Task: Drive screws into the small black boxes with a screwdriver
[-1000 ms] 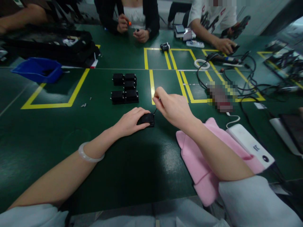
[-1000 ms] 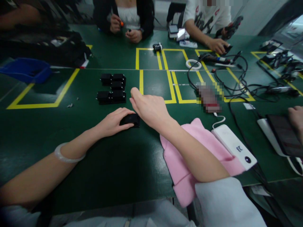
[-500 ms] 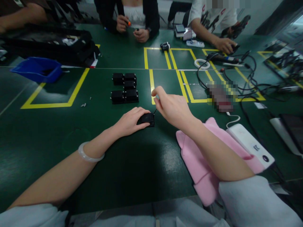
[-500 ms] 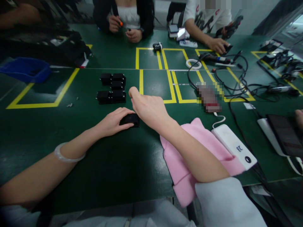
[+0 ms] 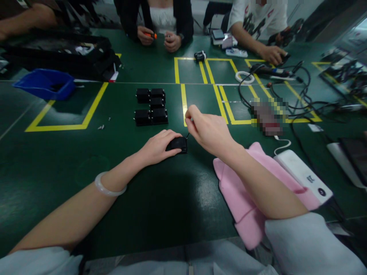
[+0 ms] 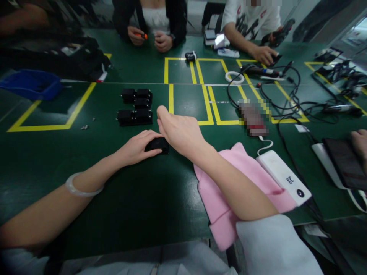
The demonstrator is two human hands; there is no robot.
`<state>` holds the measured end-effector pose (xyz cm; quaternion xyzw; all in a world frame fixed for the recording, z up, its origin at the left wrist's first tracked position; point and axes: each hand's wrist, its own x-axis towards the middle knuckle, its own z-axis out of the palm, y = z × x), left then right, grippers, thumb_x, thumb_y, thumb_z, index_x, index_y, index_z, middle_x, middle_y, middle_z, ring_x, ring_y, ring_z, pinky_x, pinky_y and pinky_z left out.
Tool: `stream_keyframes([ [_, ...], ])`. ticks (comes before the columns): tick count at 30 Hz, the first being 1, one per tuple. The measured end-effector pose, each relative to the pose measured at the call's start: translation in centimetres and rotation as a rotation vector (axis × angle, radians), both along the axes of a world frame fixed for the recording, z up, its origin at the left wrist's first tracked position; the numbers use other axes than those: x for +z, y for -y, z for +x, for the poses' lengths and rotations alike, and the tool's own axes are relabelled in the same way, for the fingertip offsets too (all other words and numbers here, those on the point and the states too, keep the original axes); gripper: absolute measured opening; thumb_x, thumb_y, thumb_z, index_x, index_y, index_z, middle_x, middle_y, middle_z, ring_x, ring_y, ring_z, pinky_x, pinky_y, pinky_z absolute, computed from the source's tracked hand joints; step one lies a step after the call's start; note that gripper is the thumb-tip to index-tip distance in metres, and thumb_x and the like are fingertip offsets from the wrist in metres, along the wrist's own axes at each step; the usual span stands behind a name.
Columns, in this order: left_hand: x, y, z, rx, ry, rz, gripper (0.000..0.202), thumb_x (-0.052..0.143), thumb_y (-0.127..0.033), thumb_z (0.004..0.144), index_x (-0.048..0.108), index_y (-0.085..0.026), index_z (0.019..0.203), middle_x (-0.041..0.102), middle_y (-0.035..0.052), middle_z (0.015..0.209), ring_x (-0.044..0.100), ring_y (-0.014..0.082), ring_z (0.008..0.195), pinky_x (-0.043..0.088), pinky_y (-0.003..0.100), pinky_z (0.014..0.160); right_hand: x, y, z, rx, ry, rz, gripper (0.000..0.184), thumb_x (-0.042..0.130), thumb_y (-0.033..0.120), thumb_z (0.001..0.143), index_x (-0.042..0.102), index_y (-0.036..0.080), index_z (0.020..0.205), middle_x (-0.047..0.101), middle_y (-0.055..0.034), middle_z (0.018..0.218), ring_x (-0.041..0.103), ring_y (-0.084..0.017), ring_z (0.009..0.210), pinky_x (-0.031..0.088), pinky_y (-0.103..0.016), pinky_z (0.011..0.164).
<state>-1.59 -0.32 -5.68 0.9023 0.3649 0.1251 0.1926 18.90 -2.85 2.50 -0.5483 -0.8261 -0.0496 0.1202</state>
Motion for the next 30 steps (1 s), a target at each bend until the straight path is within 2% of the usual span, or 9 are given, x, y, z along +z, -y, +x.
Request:
stream_keyframes([
  [3,0.00,-0.02,0.02,0.005,-0.007,-0.006,0.043,0.055,-0.046,0.091,0.053,-0.019,0.124,0.059,0.0089,0.119,0.055,0.0260,0.108,0.046,0.040,0.091,0.18,0.02,0.12,0.007,0.042,-0.012,0.039,0.022,0.040,0.100,0.055,0.020,0.108,0.067,-0.0019,0.075,0.058,-0.014,0.062,0.015,-0.027,0.054],
  [9,0.01,-0.06,0.06,0.000,-0.005,-0.015,0.041,0.054,-0.045,0.091,0.052,-0.019,0.124,0.059,0.0089,0.118,0.055,0.0257,0.108,0.046,0.040,0.090,0.22,-0.08,0.28,-0.029,-0.035,-0.027,0.031,0.026,0.027,0.098,0.051,0.018,0.114,0.069,-0.0016,0.081,0.057,-0.013,0.063,0.018,-0.026,0.054],
  [14,0.12,0.01,0.07,0.012,-0.014,-0.034,0.042,0.054,-0.047,0.091,0.052,-0.020,0.123,0.059,0.0097,0.119,0.055,0.0264,0.108,0.047,0.041,0.089,0.17,-0.18,0.40,0.007,0.001,-0.043,0.037,0.024,0.038,0.100,0.054,0.020,0.113,0.068,-0.0015,0.077,0.056,-0.014,0.062,0.018,-0.027,0.055],
  [20,-0.01,-0.04,0.10,0.003,-0.011,-0.016,0.042,0.054,-0.046,0.091,0.052,-0.019,0.124,0.059,0.0095,0.120,0.055,0.0258,0.109,0.046,0.040,0.092,0.11,-0.23,0.41,0.034,-0.099,-0.049,0.031,0.027,0.026,0.098,0.051,0.017,0.115,0.069,-0.0014,0.087,0.057,-0.012,0.065,0.020,-0.026,0.055],
  [24,-0.07,-0.04,0.12,-0.003,0.000,-0.007,0.041,0.055,-0.045,0.091,0.053,-0.019,0.123,0.059,0.0096,0.120,0.055,0.0258,0.110,0.045,0.039,0.093,-0.03,-0.25,0.35,0.076,-0.073,-0.047,0.034,0.025,0.030,0.099,0.053,0.017,0.113,0.069,-0.0003,0.081,0.058,-0.013,0.064,0.020,-0.026,0.055],
  [28,0.06,0.04,0.10,0.000,-0.009,-0.010,0.041,0.055,-0.045,0.091,0.053,-0.019,0.123,0.059,0.0092,0.119,0.055,0.0256,0.109,0.046,0.039,0.091,-0.12,-0.37,0.38,-0.031,0.014,0.008,0.041,0.021,0.041,0.101,0.055,0.019,0.110,0.068,-0.0021,0.075,0.058,-0.014,0.061,0.016,-0.027,0.054],
  [30,0.10,0.06,0.09,0.001,-0.012,-0.015,0.041,0.054,-0.046,0.092,0.052,-0.019,0.124,0.059,0.0091,0.118,0.054,0.0255,0.108,0.046,0.039,0.091,-0.10,-0.40,0.43,-0.042,0.030,0.008,0.042,0.021,0.043,0.101,0.056,0.019,0.107,0.068,-0.0027,0.075,0.058,-0.014,0.062,0.016,-0.028,0.055],
])
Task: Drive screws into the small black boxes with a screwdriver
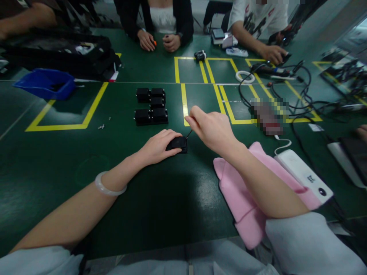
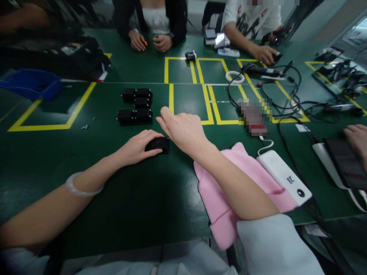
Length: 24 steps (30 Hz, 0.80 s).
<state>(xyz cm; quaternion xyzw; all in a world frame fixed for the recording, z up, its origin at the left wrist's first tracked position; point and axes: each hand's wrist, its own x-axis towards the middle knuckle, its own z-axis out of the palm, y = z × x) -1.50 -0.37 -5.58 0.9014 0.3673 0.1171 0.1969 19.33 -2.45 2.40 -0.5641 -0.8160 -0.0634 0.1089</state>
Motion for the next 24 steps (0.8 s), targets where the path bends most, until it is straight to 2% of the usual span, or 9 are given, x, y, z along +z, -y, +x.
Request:
stream_keyframes([
  [7,-0.13,-0.14,-0.06,0.005,-0.002,-0.008,0.042,0.054,-0.046,0.091,0.052,-0.020,0.125,0.058,0.0095,0.118,0.055,0.0259,0.108,0.046,0.040,0.090,0.08,0.09,0.10,0.075,-0.146,-0.064,0.032,0.027,0.027,0.097,0.048,0.018,0.119,0.068,-0.0009,0.082,0.056,-0.012,0.064,0.021,-0.026,0.056],
  [12,-0.10,-0.08,-0.04,0.007,0.001,-0.009,0.042,0.053,-0.047,0.091,0.052,-0.020,0.124,0.059,0.0097,0.119,0.055,0.0267,0.108,0.047,0.040,0.090,-0.03,0.15,-0.08,0.037,-0.048,-0.034,0.037,0.023,0.037,0.100,0.054,0.020,0.111,0.067,-0.0014,0.076,0.055,-0.012,0.061,0.018,-0.027,0.055],
  [17,-0.01,-0.07,0.02,0.003,0.001,-0.010,0.042,0.054,-0.046,0.092,0.052,-0.019,0.124,0.059,0.0093,0.120,0.055,0.0260,0.109,0.046,0.040,0.091,0.07,0.30,-0.21,0.050,-0.102,-0.035,0.033,0.026,0.028,0.098,0.050,0.020,0.119,0.068,-0.0006,0.079,0.057,-0.012,0.063,0.019,-0.026,0.055],
  [22,-0.02,-0.06,0.06,0.005,-0.004,0.000,0.041,0.055,-0.045,0.091,0.053,-0.019,0.122,0.059,0.0100,0.120,0.054,0.0267,0.110,0.045,0.041,0.093,0.29,0.32,-0.16,0.023,-0.012,-0.043,0.041,0.023,0.042,0.100,0.058,0.021,0.106,0.069,-0.0030,0.077,0.058,-0.014,0.064,0.020,-0.027,0.057],
  [24,0.00,-0.04,0.05,0.006,-0.003,-0.006,0.041,0.054,-0.046,0.091,0.053,-0.020,0.122,0.059,0.0096,0.120,0.054,0.0266,0.110,0.046,0.041,0.093,0.26,0.25,-0.16,0.024,-0.021,-0.054,0.040,0.023,0.038,0.100,0.056,0.021,0.112,0.069,-0.0027,0.077,0.059,-0.015,0.065,0.021,-0.027,0.057],
])
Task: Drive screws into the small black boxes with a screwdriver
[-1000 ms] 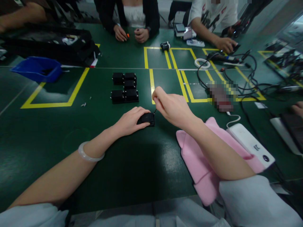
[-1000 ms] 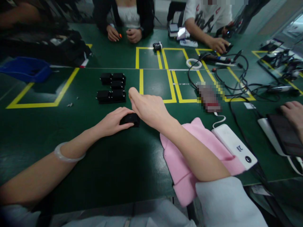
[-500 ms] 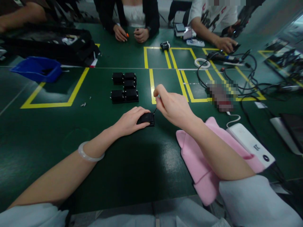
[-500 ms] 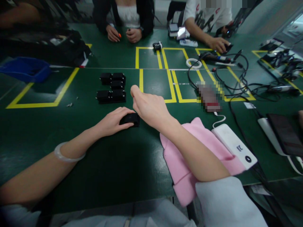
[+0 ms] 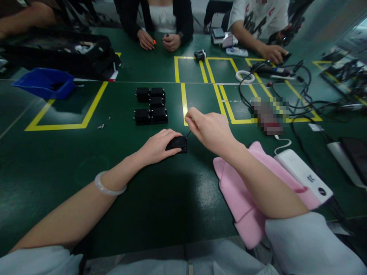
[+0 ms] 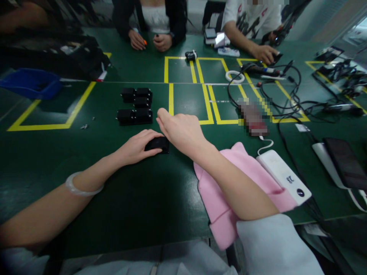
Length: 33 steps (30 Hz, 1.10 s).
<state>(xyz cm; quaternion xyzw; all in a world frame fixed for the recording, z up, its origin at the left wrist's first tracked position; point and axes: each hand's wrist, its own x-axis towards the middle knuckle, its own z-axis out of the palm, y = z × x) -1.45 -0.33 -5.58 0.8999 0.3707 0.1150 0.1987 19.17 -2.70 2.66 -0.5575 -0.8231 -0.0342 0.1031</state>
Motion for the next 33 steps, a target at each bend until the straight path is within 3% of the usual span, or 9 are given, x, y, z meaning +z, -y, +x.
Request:
stream_keyframes([
  [4,0.01,0.00,-0.04,0.003,0.004,-0.006,0.041,0.054,-0.045,0.090,0.053,-0.020,0.123,0.059,0.0095,0.119,0.055,0.0268,0.109,0.046,0.041,0.091,-0.10,-0.06,0.03,0.010,-0.086,-0.009,0.037,0.025,0.029,0.098,0.047,0.019,0.126,0.069,-0.0014,0.080,0.060,-0.014,0.067,0.023,-0.025,0.057],
  [9,-0.05,-0.02,-0.04,-0.008,0.012,0.009,0.040,0.055,-0.045,0.091,0.053,-0.019,0.122,0.059,0.0095,0.117,0.055,0.0260,0.108,0.046,0.039,0.090,-0.04,-0.01,0.11,0.001,-0.024,0.011,0.039,0.025,0.041,0.100,0.056,0.021,0.110,0.069,-0.0019,0.077,0.058,-0.014,0.063,0.019,-0.026,0.056],
  [15,-0.02,-0.02,-0.03,-0.004,0.007,-0.003,0.041,0.055,-0.045,0.091,0.053,-0.020,0.123,0.059,0.0090,0.119,0.055,0.0259,0.108,0.046,0.039,0.090,-0.31,-0.14,0.20,0.030,-0.108,0.014,0.033,0.028,0.029,0.098,0.051,0.020,0.119,0.069,-0.0007,0.081,0.058,-0.012,0.065,0.020,-0.025,0.055],
  [21,-0.06,0.01,-0.05,-0.003,0.007,0.009,0.041,0.055,-0.045,0.091,0.053,-0.019,0.123,0.059,0.0092,0.118,0.055,0.0259,0.107,0.046,0.039,0.089,-0.27,-0.12,0.19,0.018,-0.019,0.048,0.039,0.025,0.040,0.100,0.058,0.021,0.107,0.068,-0.0012,0.075,0.058,-0.013,0.063,0.017,-0.027,0.055],
  [26,-0.13,-0.07,0.00,-0.010,0.010,0.010,0.041,0.056,-0.044,0.091,0.053,-0.018,0.123,0.059,0.0092,0.118,0.055,0.0257,0.107,0.046,0.039,0.090,-0.25,-0.23,0.04,0.018,-0.083,0.011,0.036,0.027,0.028,0.098,0.047,0.019,0.126,0.069,-0.0004,0.080,0.060,-0.012,0.067,0.020,-0.026,0.054],
  [31,-0.13,-0.05,-0.01,-0.006,0.016,0.018,0.042,0.056,-0.044,0.091,0.053,-0.017,0.123,0.059,0.0095,0.118,0.055,0.0259,0.108,0.045,0.039,0.092,-0.04,-0.14,0.15,0.017,-0.012,0.021,0.038,0.026,0.041,0.100,0.055,0.020,0.112,0.069,-0.0018,0.077,0.061,-0.014,0.065,0.017,-0.027,0.054],
  [33,-0.06,-0.02,-0.06,-0.002,0.009,0.012,0.042,0.056,-0.045,0.091,0.053,-0.018,0.123,0.059,0.0096,0.118,0.055,0.0261,0.109,0.045,0.039,0.092,0.07,-0.09,0.21,0.021,0.021,0.020,0.038,0.025,0.040,0.100,0.056,0.020,0.111,0.069,-0.0019,0.076,0.060,-0.015,0.064,0.016,-0.027,0.055],
])
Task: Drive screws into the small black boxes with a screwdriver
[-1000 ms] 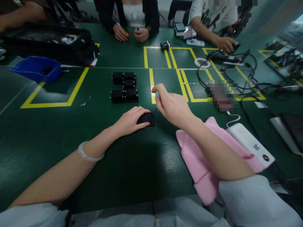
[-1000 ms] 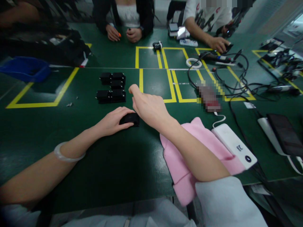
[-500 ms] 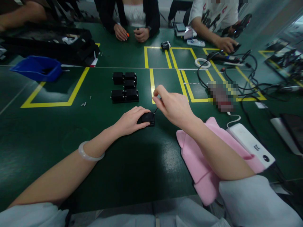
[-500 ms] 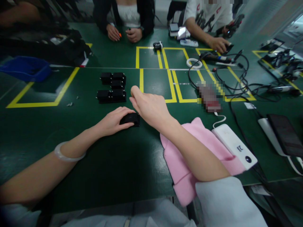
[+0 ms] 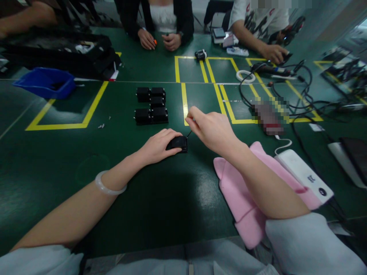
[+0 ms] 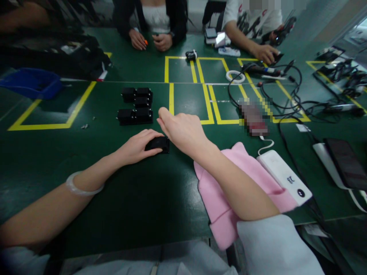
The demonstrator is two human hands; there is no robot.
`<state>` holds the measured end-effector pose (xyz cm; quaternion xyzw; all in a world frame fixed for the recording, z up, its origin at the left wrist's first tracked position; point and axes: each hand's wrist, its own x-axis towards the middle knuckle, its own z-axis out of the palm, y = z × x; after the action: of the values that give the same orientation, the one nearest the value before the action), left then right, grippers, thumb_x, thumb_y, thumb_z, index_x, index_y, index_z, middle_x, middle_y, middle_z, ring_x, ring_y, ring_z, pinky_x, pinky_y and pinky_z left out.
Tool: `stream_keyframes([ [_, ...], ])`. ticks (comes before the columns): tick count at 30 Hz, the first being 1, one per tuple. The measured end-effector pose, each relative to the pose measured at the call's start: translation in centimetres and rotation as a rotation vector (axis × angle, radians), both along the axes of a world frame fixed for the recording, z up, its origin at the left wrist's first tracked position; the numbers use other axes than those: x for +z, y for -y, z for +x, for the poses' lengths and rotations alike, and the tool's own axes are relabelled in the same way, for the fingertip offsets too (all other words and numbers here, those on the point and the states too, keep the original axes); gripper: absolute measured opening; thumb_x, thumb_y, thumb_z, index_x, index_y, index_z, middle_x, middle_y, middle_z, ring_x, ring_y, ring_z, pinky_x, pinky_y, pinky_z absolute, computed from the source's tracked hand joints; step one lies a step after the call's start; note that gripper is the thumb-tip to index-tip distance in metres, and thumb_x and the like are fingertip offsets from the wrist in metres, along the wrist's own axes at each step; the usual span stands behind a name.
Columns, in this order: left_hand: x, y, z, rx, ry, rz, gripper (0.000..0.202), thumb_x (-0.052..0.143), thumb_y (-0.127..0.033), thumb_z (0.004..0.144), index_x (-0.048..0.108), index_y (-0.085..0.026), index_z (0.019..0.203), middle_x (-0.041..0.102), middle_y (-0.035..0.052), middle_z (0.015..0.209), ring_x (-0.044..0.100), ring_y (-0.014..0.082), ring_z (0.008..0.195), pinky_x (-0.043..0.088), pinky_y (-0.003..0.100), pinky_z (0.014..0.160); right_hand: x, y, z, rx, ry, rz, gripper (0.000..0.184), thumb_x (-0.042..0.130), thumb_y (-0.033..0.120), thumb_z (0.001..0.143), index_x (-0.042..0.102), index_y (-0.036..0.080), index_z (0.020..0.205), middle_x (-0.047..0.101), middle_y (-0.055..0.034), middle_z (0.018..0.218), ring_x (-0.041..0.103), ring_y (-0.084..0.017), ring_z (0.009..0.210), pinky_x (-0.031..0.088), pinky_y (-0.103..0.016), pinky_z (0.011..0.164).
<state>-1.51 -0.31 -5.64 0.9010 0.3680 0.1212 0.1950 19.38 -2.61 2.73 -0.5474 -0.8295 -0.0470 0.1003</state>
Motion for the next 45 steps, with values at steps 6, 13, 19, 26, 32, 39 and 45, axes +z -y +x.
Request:
stream_keyframes([
  [6,0.18,0.01,-0.01,0.001,-0.008,-0.006,0.041,0.055,-0.044,0.091,0.053,-0.019,0.124,0.059,0.0085,0.117,0.055,0.0254,0.108,0.046,0.038,0.091,-0.20,0.05,-0.12,0.011,-0.112,-0.021,0.033,0.028,0.030,0.099,0.048,0.019,0.123,0.069,-0.0011,0.082,0.059,-0.013,0.065,0.018,-0.026,0.054],
  [13,0.06,0.05,0.06,-0.004,-0.004,0.001,0.042,0.056,-0.045,0.091,0.053,-0.018,0.124,0.059,0.0089,0.118,0.055,0.0256,0.108,0.046,0.039,0.091,-0.40,0.14,-0.26,0.009,-0.035,0.032,0.035,0.026,0.035,0.100,0.055,0.021,0.112,0.068,-0.0004,0.076,0.060,-0.014,0.063,0.016,-0.027,0.053],
  [19,0.08,-0.01,-0.03,0.000,-0.003,-0.001,0.042,0.055,-0.046,0.091,0.052,-0.019,0.124,0.059,0.0091,0.118,0.055,0.0257,0.108,0.046,0.039,0.092,-0.53,0.08,-0.21,0.030,-0.094,0.022,0.033,0.028,0.035,0.099,0.052,0.019,0.116,0.068,-0.0004,0.078,0.060,-0.013,0.065,0.018,-0.025,0.053],
  [26,-0.13,-0.02,-0.03,-0.005,-0.003,0.000,0.042,0.056,-0.045,0.091,0.053,-0.019,0.124,0.059,0.0089,0.119,0.055,0.0258,0.109,0.046,0.039,0.092,-0.40,0.05,-0.38,-0.027,-0.043,0.007,0.034,0.026,0.030,0.099,0.050,0.021,0.121,0.068,-0.0005,0.076,0.058,-0.013,0.063,0.017,-0.026,0.053],
  [32,0.02,-0.05,0.04,0.000,0.000,0.000,0.042,0.055,-0.045,0.091,0.053,-0.019,0.123,0.059,0.0091,0.118,0.055,0.0256,0.108,0.046,0.039,0.091,-0.39,0.03,-0.17,-0.030,-0.016,0.024,0.038,0.025,0.040,0.100,0.054,0.020,0.112,0.068,-0.0022,0.077,0.058,-0.013,0.063,0.016,-0.027,0.054],
  [39,0.18,0.02,0.04,0.004,-0.007,-0.020,0.042,0.054,-0.046,0.091,0.053,-0.020,0.123,0.059,0.0092,0.119,0.055,0.0260,0.109,0.046,0.040,0.092,-0.34,-0.06,-0.28,-0.021,-0.080,-0.005,0.037,0.026,0.027,0.098,0.049,0.020,0.126,0.068,-0.0004,0.077,0.057,-0.013,0.062,0.019,-0.026,0.054],
  [45,0.20,0.03,0.04,0.004,-0.006,-0.015,0.042,0.054,-0.047,0.091,0.053,-0.020,0.123,0.059,0.0095,0.119,0.055,0.0266,0.108,0.046,0.040,0.090,-0.34,0.03,-0.18,-0.023,-0.053,0.008,0.040,0.024,0.040,0.100,0.056,0.020,0.113,0.069,-0.0022,0.078,0.058,-0.013,0.064,0.019,-0.026,0.056],
])
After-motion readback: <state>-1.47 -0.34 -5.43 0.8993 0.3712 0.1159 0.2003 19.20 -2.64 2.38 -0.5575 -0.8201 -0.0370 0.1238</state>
